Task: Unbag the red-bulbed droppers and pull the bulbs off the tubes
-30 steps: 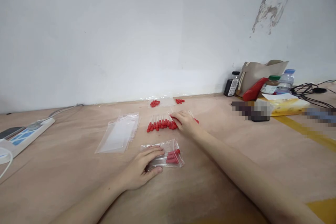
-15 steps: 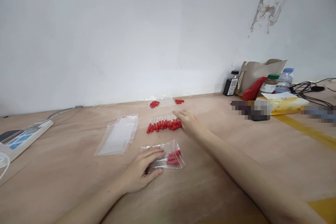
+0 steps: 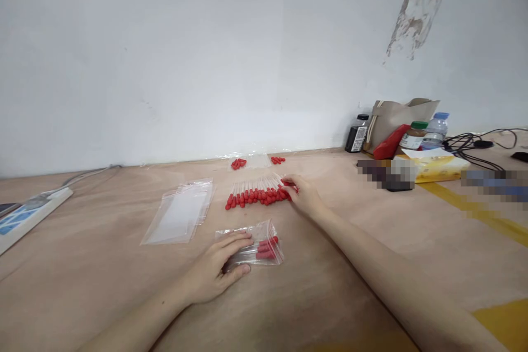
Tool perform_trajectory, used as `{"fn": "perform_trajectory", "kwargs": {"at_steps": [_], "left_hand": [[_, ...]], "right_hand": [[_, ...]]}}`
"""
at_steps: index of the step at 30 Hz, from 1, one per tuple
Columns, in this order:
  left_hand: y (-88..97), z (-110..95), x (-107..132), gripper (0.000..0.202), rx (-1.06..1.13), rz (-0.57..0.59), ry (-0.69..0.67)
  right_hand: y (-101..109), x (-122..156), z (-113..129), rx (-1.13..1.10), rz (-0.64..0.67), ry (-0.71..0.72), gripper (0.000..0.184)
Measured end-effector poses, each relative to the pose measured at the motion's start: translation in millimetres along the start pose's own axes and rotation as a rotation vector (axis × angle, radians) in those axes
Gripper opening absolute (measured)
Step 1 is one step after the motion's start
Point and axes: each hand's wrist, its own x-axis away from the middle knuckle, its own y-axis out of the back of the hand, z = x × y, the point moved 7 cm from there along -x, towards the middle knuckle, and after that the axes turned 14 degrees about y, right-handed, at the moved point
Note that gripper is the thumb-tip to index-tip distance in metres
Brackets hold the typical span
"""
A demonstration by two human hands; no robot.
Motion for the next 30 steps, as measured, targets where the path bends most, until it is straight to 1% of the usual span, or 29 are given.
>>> {"fn": "perform_trajectory", "kwargs": {"at_steps": [2, 4, 6, 7, 9, 11, 12, 13, 15, 16, 17, 19, 22, 26, 30], "left_hand": [[-0.5, 0.1, 0.0, 0.042, -0.001, 0.005, 0.004], [-1.2, 0.5, 0.1, 0.042, -0.006, 0.009, 0.005], [-1.4, 0.9, 0.5, 0.042, -0.011, 0.007, 0.004], [-1.0, 1.1, 0.8, 0.042, -0.014, 0.003, 0.005], [0.6, 0.8, 1.4, 0.045, -0.012, -0.002, 0.008], [2.0, -0.3, 2.1, 0.048, -0.006, 0.008, 0.019], [2.3, -0.5, 2.2, 0.049, -0.001, 0.02, 0.034], [2.5, -0.4, 2.3, 0.047, 0.005, 0.033, 0.056], [2.1, 0.5, 1.9, 0.041, 0.024, 0.056, 0.112], [1.4, 0.9, 1.4, 0.039, 0.036, 0.066, 0.138], [0.4, 1.0, 0.9, 0.038, 0.048, 0.074, 0.158], [-2.6, -0.1, -0.5, 0.037, 0.064, 0.089, 0.173], [-7.5, -3.3, -2.6, 0.038, 0.052, 0.103, 0.167], [-12.1, -6.6, -3.8, 0.039, 0.031, 0.101, 0.154], [-13.2, -8.5, -3.3, 0.04, 0.047, 0.071, 0.14]], "right_hand": [[-6.7, -1.1, 3.4, 0.005, 0.047, 0.025, 0.019], [-11.1, -3.4, 7.4, 0.022, 0.122, 0.057, 0.018], [-8.1, -8.0, 12.4, 0.051, 0.17, 0.088, 0.019], [-2.4, -11.2, 15.5, 0.069, 0.162, 0.098, 0.02], [15.8, -16.6, 23.1, 0.106, 0.075, 0.091, 0.019], [32.6, -15.4, 33.1, 0.113, -0.012, 0.05, 0.016], [36.0, -11.4, 38.8, 0.092, -0.01, 0.022, 0.014], [34.5, -4.9, 45.0, 0.051, 0.037, -0.006, 0.012], [20.4, 14.1, 60.9, -0.061, 0.239, -0.017, 0.007], [14.3, 25.1, 67.9, -0.105, 0.317, -0.024, 0.007], [9.8, 35.2, 73.2, -0.149, 0.366, -0.04, 0.008], [5.5, 48.9, 80.4, -0.207, 0.408, -0.048, 0.016], [1.9, 54.5, 86.5, -0.289, 0.465, -0.012, 0.028], [-1.1, 51.6, 94.4, -0.383, 0.547, 0.058, 0.032], [-2.9, 51.5, 106.2, -0.428, 0.62, 0.151, 0.027]]}}
